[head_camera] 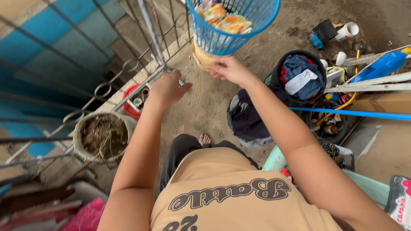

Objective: The person takes various items of clothing from a blue plastic basket and a black bucket, places them onto hangers, and secures them with clips on a drying rack.

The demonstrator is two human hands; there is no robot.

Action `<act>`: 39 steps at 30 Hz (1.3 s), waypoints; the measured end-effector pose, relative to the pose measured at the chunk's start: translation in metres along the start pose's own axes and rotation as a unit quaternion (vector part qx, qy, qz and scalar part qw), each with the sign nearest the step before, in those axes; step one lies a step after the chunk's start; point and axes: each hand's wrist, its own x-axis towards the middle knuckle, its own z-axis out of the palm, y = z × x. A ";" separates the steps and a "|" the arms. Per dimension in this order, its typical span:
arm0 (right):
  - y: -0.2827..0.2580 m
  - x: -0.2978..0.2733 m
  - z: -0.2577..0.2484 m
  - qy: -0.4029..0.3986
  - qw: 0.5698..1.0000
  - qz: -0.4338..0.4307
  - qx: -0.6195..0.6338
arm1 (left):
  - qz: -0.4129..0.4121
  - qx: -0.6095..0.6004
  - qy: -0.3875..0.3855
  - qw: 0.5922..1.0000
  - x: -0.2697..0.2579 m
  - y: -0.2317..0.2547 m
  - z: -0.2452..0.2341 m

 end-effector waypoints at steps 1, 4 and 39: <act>-0.005 0.006 -0.016 0.009 1.000 -0.013 0.003 | 0.038 -0.013 0.037 0.999 0.016 0.008 -0.001; -0.031 0.033 -0.059 0.038 0.997 -0.062 0.007 | 0.126 -0.059 0.134 0.981 0.062 0.030 -0.015; -0.333 0.438 -0.318 0.133 0.865 -0.429 -0.224 | 0.156 -0.287 0.376 0.867 0.375 0.162 -0.201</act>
